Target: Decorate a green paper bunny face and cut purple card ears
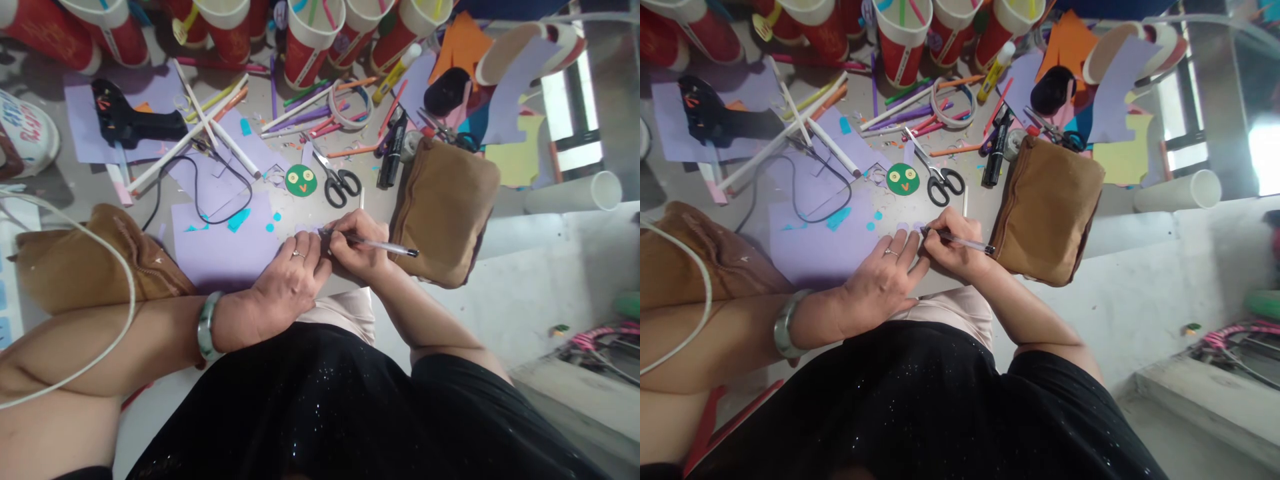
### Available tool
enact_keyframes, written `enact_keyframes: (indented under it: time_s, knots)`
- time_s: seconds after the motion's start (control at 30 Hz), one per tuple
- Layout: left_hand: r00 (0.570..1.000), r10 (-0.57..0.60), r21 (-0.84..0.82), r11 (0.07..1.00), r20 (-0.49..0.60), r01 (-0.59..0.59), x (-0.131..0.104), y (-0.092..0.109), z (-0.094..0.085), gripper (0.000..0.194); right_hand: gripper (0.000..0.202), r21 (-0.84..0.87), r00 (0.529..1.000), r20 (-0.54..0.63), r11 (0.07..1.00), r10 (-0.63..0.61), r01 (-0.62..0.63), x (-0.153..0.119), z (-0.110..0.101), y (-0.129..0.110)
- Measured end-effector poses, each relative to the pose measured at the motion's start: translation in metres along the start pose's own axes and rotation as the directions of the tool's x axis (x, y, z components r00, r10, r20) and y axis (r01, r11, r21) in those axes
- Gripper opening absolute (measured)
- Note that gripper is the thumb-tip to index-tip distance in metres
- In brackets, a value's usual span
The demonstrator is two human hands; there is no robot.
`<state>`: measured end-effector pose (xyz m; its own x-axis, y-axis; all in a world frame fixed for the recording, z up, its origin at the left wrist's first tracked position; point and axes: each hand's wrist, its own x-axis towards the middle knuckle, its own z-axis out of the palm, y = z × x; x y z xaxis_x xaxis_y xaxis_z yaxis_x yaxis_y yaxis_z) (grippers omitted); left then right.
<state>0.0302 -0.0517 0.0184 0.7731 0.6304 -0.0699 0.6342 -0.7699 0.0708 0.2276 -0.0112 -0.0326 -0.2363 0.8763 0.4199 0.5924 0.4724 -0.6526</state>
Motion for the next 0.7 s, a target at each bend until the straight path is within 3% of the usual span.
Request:
enact_keyframes:
  time_s: [0.4,0.57,0.7]
  knots:
    - [1.000,-0.008,-0.028,1.000,-0.008,0.008,-0.0012,0.0003,0.0017,0.065,0.008,0.000,1.000,-0.018,1.000,0.023,-0.023,-0.0002,0.0009,0.0014]
    - [1.000,0.008,-0.025,1.000,0.024,-0.007,0.0003,-0.0003,-0.0018,0.072,0.008,-0.016,0.999,-0.018,0.999,0.042,-0.043,0.0003,0.0004,-0.0011]
    - [1.000,0.014,-0.014,1.000,0.021,-0.014,0.0011,-0.0005,-0.0032,0.071,0.008,-0.011,1.000,-0.012,1.000,0.005,-0.006,0.0007,0.0002,-0.0005]
